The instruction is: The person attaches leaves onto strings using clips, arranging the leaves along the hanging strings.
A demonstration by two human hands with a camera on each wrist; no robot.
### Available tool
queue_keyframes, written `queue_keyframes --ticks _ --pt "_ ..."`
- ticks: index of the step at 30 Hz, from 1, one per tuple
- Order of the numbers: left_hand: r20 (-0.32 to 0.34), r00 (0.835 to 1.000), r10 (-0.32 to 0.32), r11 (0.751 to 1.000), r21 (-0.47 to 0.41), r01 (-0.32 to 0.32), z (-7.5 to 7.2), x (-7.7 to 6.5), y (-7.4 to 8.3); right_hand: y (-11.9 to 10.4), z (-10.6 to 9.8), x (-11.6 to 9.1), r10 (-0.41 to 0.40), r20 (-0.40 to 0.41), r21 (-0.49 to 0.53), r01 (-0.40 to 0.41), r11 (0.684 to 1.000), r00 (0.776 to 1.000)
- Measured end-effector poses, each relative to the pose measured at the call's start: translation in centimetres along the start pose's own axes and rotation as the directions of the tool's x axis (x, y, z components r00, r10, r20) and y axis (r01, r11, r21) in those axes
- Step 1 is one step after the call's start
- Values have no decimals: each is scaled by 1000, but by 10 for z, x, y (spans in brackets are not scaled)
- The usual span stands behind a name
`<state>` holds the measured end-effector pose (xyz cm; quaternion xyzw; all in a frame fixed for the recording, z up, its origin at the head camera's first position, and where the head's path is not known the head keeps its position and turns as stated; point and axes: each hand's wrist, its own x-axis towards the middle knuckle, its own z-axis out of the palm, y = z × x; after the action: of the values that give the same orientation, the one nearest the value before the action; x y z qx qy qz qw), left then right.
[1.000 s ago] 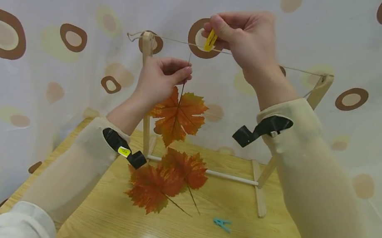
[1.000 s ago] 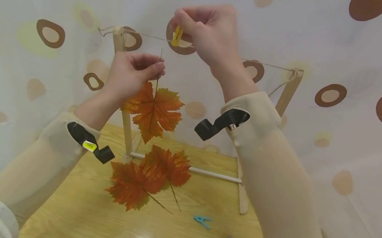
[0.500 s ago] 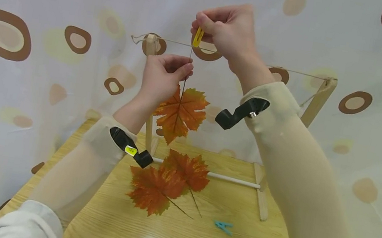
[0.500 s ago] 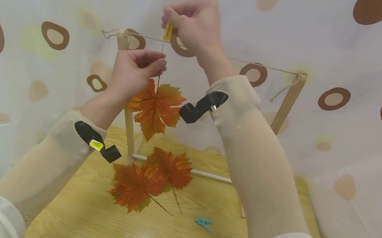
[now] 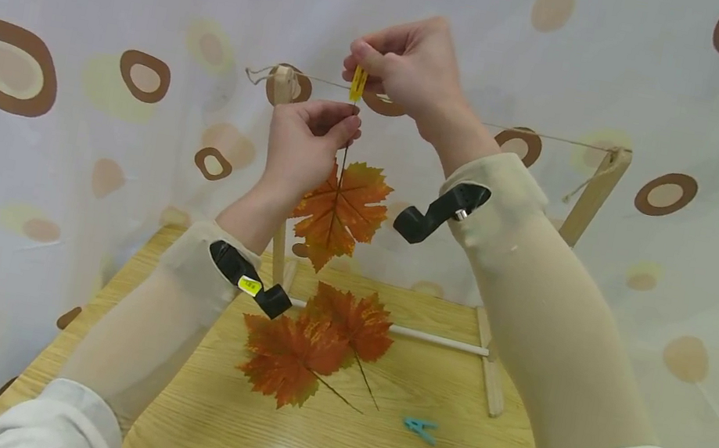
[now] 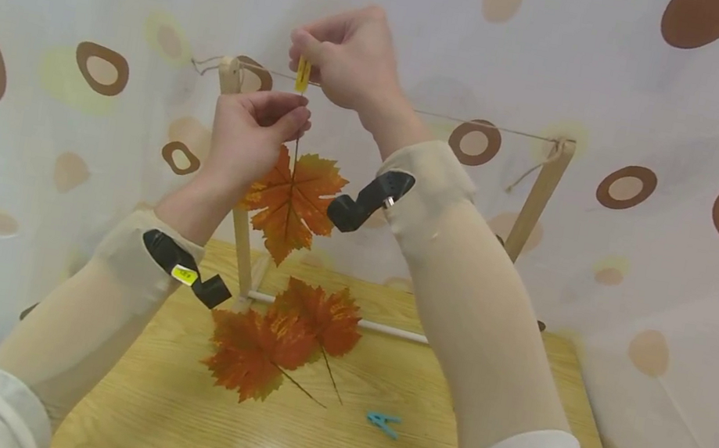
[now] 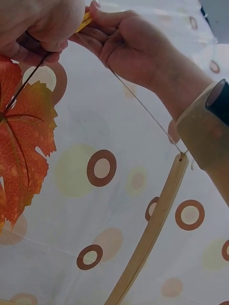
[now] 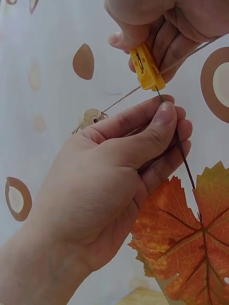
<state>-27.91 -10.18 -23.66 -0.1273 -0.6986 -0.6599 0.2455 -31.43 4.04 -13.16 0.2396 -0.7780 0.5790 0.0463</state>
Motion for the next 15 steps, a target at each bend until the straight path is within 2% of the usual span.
queue_keyframes --ticks 6,15 --pt "-23 1000 -10 1000 -19 10 0 0 0 3 2 0 5 22 -45 -4 999 1000" --pt "-19 1000 -21 1000 -19 21 -3 1 -1 5 3 0 0 57 -119 6 993 998"
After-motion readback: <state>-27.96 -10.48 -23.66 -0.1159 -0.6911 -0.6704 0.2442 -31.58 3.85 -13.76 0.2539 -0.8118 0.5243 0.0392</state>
